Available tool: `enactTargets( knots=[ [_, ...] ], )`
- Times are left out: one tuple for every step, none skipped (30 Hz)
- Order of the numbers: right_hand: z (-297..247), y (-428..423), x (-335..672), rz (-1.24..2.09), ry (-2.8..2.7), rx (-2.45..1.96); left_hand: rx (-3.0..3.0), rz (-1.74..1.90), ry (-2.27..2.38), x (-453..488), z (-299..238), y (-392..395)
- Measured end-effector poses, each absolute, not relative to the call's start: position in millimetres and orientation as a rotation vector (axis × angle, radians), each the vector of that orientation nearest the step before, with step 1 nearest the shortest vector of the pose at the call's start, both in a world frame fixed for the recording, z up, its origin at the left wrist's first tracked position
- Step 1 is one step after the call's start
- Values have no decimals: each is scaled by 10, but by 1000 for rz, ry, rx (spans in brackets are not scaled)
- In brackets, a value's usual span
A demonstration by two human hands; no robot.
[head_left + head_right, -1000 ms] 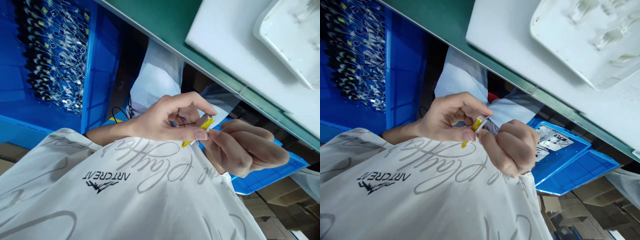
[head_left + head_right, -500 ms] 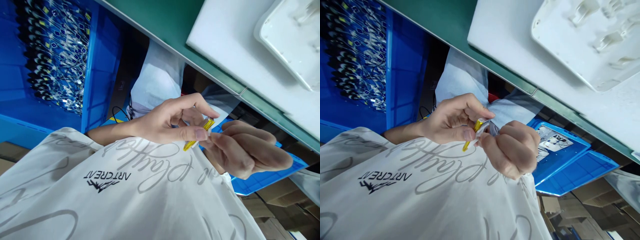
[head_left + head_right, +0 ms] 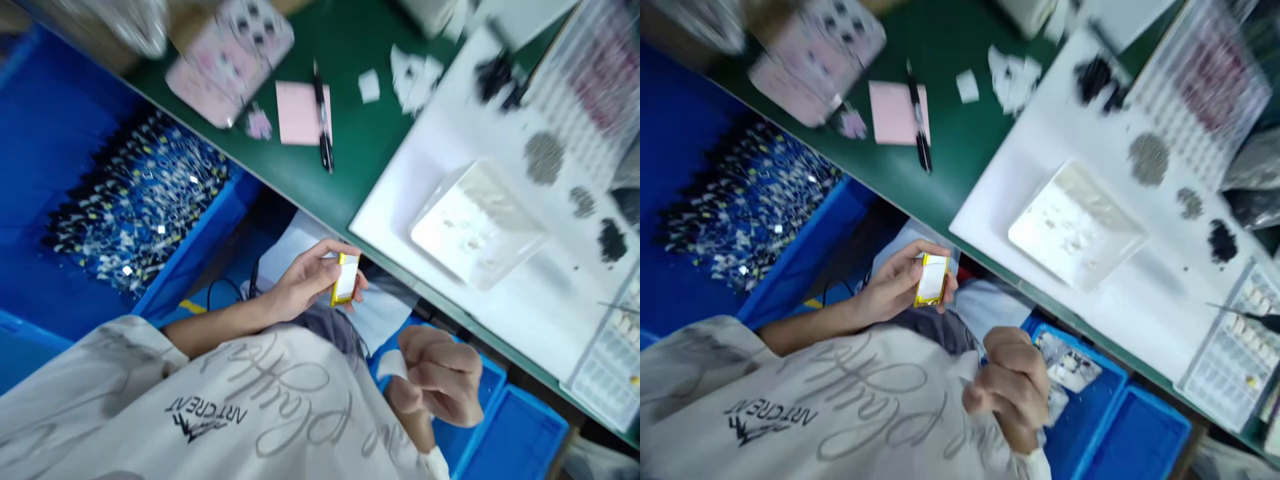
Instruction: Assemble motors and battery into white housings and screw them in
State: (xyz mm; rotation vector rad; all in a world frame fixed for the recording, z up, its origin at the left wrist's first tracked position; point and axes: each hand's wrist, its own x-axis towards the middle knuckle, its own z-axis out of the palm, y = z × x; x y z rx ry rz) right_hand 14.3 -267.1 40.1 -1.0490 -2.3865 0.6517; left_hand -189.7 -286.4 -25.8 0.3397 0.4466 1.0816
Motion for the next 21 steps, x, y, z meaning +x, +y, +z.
enactTargets(
  knots=[
    [395, -2449, 102, 614, -2398, -1022, 329, 1126, 468, -1919, -291, -2830],
    [407, -2214, 62, 573, -2405, -1000, 333, 1157, 492, -1951, -324, -2797],
    [433, -1985, 26, 537, -2405, -995, 348, 1183, 514, -1991, -354, -2771],
    [466, -1771, -4, 507, -2398, -1003, 371, 1200, 537, -2035, -382, -2755],
    [499, -1578, -29, 484, -2387, -1017, 394, 1207, 557, -2080, -408, -2749],
    [523, -1403, -53, 467, -2376, -1039, 418, 1210, 575, -2123, -431, -2751],
    [534, -1236, -81, 459, -2368, -1063, 440, 1204, 595, -2162, -452, -2760],
    [531, -1068, -117, 457, -2369, -1093, 459, 1194, 614, -2195, -470, -2772],
    [515, -893, -164, 456, -2379, -1140, 478, 1189, 632, -2221, -484, -2785],
    [487, -708, -222, 457, -2408, -1185, 495, 1191, 650, -2243, -496, -2797],
    [451, -517, -288, 439, -2454, -1263, 509, 1196, 669, -2260, -503, -2807],
    [412, -327, -360, 368, -2505, -1374, 520, 1201, 686, -2275, -506, -2816],
    [373, -150, -432, 260, -2539, -1479, 532, 1203, 697, -2289, -507, -2823],
    [338, 5, -498, 197, -2552, -1526, 548, 1209, 705, -2302, -506, -2830],
    [310, 133, -554, 149, -2563, -1544, 572, 1219, 715, -2317, -506, -2836],
    [290, 233, -595, 119, -2577, -1538, 605, 1237, 725, -2334, -509, -2842],
    [280, 307, -617, 100, -2600, -1513, 647, 1259, 737, -2352, -516, -2846],
    [277, 362, -620, 84, -2624, -1480, 692, 1283, 753, -2371, -530, -2848],
    [281, 399, -607, 63, -2636, -1451, 737, 1304, 772, -2390, -550, -2849],
    [292, 419, -582, 17, -2634, -1419, 781, 1317, 791, -2409, -576, -2848],
    [307, 417, -550, -22, -2628, -1382, 823, 1325, 804, -2425, -605, -2847]
  ],
)
